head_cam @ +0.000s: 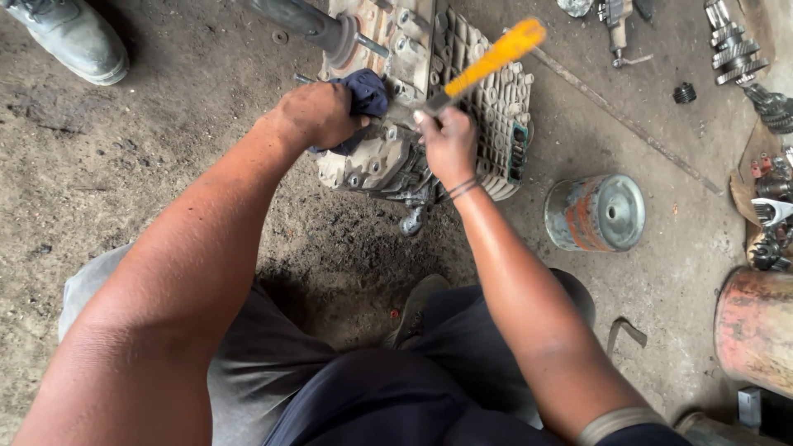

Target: The person uses a file to scrape and clean the surface of an engine block. They hold the engine steady with a cloth in one hand while filing with the other, occasionally wiping the surface.

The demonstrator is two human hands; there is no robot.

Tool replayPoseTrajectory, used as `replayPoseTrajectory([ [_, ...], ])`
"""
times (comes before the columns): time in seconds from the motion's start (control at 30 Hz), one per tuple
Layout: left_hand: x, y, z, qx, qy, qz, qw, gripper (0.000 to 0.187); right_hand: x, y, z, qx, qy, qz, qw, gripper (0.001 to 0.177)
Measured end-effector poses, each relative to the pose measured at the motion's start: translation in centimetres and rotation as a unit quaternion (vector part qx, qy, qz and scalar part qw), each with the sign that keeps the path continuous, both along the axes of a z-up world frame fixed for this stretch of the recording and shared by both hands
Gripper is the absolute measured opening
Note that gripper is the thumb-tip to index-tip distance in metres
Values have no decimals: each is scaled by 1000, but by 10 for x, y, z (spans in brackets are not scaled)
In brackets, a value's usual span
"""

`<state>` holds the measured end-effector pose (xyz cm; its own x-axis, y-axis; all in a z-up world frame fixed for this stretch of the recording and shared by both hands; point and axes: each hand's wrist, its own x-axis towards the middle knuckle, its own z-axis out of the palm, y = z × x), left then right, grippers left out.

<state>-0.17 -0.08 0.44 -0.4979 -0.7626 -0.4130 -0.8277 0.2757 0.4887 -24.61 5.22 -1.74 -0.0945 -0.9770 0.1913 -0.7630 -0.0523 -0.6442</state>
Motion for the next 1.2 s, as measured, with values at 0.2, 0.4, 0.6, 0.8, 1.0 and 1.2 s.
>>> replayPoseTrajectory([
  [0.2, 0, -1, 5, 27, -19, -2, 999, 54, -6, -11, 10, 5, -4, -49, 999, 12],
  [0.4, 1, 4, 10, 5, -15, -14, 1000, 52, -11, -1, 18, -46, 70, 18, 996, 10],
  [0.6, 0, -1, 5, 17, 2, -1, 1000, 53, -9, -22, 25, 4, 10, -20, 1000, 11],
  [0.8, 2, 1, 10, 2, 4, 4, 1000, 53, -4, -20, 21, 64, -73, -26, 995, 10],
  [1.0, 2, 3, 13, 18, -6, 11, 1000, 54, -16, -24, 20, 84, -110, 57, 989, 7],
  [1.2, 0, 0, 9, 10, -6, -2, 1000, 53, -39, -30, 10, 126, -192, 45, 972, 7],
])
